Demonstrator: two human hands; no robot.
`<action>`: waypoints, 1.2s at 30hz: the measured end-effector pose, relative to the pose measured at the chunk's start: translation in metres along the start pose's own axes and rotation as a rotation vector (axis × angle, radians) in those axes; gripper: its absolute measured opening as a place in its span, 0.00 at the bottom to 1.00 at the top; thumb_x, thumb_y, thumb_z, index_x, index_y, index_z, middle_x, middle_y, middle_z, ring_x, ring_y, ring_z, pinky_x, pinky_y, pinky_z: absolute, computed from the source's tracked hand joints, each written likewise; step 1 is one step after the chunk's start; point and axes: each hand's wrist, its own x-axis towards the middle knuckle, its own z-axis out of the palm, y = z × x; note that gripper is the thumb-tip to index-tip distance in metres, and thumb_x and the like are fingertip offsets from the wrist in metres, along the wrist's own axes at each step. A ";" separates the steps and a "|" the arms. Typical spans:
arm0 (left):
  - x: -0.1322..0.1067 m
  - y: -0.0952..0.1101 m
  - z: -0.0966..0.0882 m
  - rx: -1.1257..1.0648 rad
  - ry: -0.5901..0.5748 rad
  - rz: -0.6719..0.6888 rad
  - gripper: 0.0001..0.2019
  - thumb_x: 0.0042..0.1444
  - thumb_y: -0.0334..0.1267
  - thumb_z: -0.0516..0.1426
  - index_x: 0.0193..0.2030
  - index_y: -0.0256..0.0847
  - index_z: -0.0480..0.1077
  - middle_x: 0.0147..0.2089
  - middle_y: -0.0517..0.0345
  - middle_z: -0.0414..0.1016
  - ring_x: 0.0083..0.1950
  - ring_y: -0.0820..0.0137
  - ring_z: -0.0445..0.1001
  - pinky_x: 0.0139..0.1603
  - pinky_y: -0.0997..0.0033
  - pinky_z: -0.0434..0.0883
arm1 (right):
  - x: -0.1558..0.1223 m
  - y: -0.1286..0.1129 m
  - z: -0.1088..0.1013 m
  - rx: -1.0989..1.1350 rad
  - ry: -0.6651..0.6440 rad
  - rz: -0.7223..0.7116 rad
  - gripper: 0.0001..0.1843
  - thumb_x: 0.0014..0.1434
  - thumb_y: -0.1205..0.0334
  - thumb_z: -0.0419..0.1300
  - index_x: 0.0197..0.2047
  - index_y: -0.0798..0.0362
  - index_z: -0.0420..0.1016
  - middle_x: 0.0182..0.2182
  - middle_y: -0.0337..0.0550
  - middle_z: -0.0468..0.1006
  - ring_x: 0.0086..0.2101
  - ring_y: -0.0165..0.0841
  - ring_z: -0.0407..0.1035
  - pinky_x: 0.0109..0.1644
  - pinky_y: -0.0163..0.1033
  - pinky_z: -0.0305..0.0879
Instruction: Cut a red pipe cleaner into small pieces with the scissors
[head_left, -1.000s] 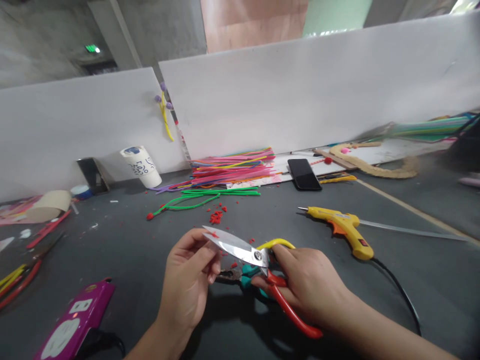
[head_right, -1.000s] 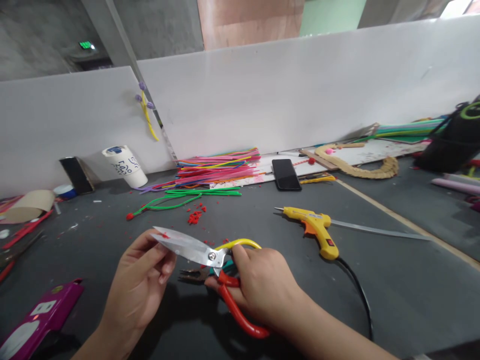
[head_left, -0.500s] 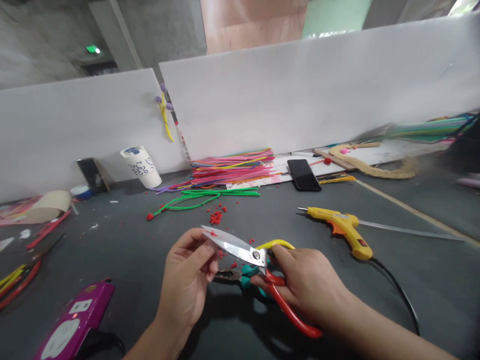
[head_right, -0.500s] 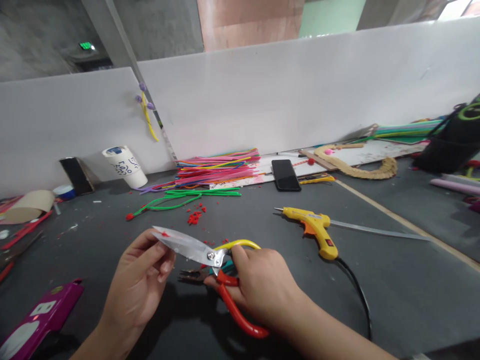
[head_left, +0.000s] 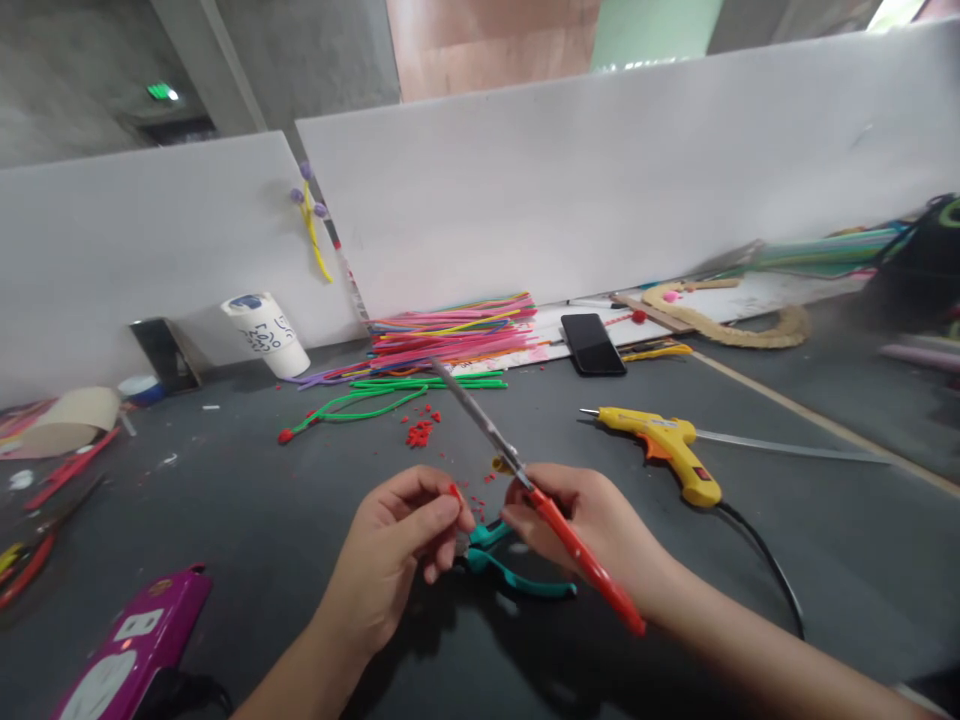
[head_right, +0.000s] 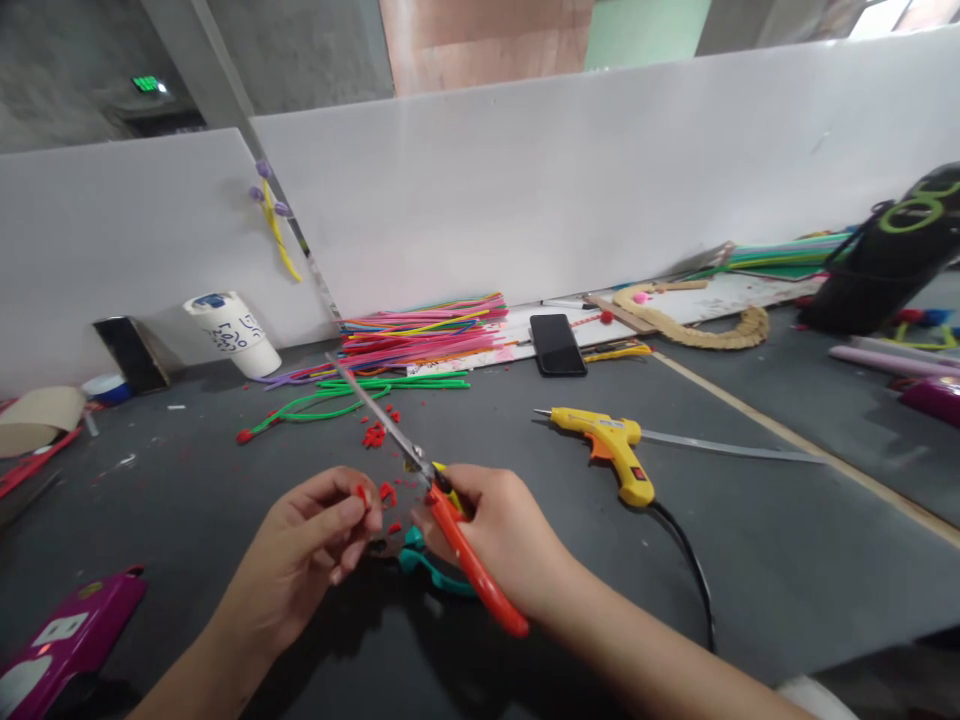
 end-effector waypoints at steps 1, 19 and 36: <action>0.001 -0.002 0.000 0.020 -0.037 -0.039 0.06 0.46 0.35 0.61 0.27 0.36 0.68 0.22 0.61 0.73 0.16 0.83 0.62 0.14 0.86 0.57 | 0.001 -0.002 0.000 0.106 -0.028 0.034 0.09 0.52 0.60 0.53 0.23 0.53 0.62 0.15 0.30 0.57 0.16 0.23 0.53 0.19 0.28 0.50; 0.000 -0.008 0.004 0.431 -0.025 -0.032 0.05 0.41 0.32 0.59 0.27 0.34 0.71 0.18 0.62 0.67 0.17 0.79 0.61 0.15 0.80 0.57 | 0.005 -0.005 0.004 0.155 -0.083 0.005 0.03 0.43 0.70 0.54 0.21 0.55 0.63 0.17 0.31 0.61 0.20 0.22 0.53 0.21 0.26 0.51; 0.001 -0.006 -0.001 0.187 0.188 0.130 0.04 0.43 0.34 0.61 0.28 0.37 0.71 0.21 0.61 0.73 0.16 0.81 0.62 0.15 0.84 0.57 | 0.000 -0.003 -0.004 -0.337 0.038 -0.124 0.17 0.46 0.48 0.60 0.25 0.52 0.60 0.17 0.30 0.60 0.20 0.25 0.52 0.23 0.30 0.47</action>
